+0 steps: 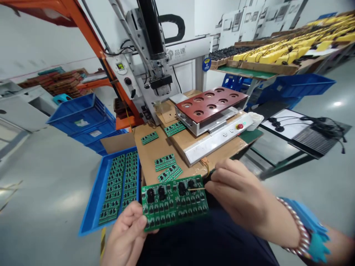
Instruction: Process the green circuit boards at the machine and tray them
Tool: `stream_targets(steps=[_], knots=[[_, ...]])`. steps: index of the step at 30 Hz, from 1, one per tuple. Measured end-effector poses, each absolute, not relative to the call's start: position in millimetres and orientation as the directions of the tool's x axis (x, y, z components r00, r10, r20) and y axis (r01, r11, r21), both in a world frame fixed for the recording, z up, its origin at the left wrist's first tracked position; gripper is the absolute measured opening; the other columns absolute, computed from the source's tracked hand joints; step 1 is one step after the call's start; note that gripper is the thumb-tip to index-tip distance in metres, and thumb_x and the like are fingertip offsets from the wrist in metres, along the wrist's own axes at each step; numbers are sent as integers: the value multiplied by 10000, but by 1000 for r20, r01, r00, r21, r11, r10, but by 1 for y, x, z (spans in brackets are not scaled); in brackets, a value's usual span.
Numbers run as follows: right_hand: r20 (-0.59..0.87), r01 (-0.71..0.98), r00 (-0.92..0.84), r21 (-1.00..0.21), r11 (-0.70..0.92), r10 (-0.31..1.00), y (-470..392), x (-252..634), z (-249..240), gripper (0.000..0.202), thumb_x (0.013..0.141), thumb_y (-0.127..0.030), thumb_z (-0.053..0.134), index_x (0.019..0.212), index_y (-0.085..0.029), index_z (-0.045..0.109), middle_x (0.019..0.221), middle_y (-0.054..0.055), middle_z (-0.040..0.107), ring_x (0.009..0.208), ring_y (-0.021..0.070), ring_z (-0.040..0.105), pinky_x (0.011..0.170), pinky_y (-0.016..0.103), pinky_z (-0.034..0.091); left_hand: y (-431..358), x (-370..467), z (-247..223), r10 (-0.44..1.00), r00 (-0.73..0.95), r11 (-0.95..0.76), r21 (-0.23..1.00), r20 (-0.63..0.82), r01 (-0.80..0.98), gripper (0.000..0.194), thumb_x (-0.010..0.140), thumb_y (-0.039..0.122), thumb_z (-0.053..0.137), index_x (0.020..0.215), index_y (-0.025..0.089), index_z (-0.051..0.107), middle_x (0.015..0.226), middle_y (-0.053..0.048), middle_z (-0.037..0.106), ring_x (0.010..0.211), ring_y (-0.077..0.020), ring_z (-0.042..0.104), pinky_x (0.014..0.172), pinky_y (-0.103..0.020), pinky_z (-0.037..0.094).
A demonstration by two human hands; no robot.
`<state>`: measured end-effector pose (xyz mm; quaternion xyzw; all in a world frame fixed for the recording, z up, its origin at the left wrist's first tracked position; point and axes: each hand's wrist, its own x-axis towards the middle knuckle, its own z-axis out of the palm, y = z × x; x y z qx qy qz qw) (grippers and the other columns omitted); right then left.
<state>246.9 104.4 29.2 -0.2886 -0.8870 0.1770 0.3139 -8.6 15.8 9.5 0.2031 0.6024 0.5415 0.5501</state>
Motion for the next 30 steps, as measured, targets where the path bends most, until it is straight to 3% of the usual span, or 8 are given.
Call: stream_targets(steps=[9, 17, 24, 30], knots=[[447, 384, -657, -495, 779, 607, 100, 245, 25, 191, 856, -59, 389, 831, -135, 562, 760, 38, 470, 745, 148, 334, 681, 330, 296, 14, -14, 6, 856, -285, 335, 883, -431, -329, 233, 619, 289, 770, 660, 178, 569, 574, 15, 560, 536, -124, 518, 510, -230, 457], [476, 382, -643, -479, 790, 600, 100, 243, 25, 191, 853, -47, 403, 871, -134, 572, 764, 40, 477, 749, 148, 344, 691, 328, 304, 16, -2, 16, 827, -363, 306, 886, -429, -348, 254, 572, 285, 797, 625, 184, 570, 536, 29, 548, 508, -117, 508, 483, -207, 448], [471, 391, -647, -471, 791, 600, 100, 244, 29, 198, 852, -51, 401, 823, -144, 574, 740, 38, 475, 723, 150, 351, 662, 319, 287, 14, -17, 6, 862, -281, 323, 885, -421, -335, 216, 607, 282, 782, 645, 185, 592, 566, 15, 572, 541, -127, 543, 512, -221, 479], [480, 404, -636, -460, 791, 604, 104, 246, 33, 182, 835, -38, 425, 816, -127, 582, 736, 38, 471, 714, 143, 334, 638, 307, 279, 15, -11, 9, 834, -350, 308, 886, -427, -346, 239, 580, 269, 799, 660, 185, 590, 565, 29, 565, 530, -120, 539, 500, -209, 474]])
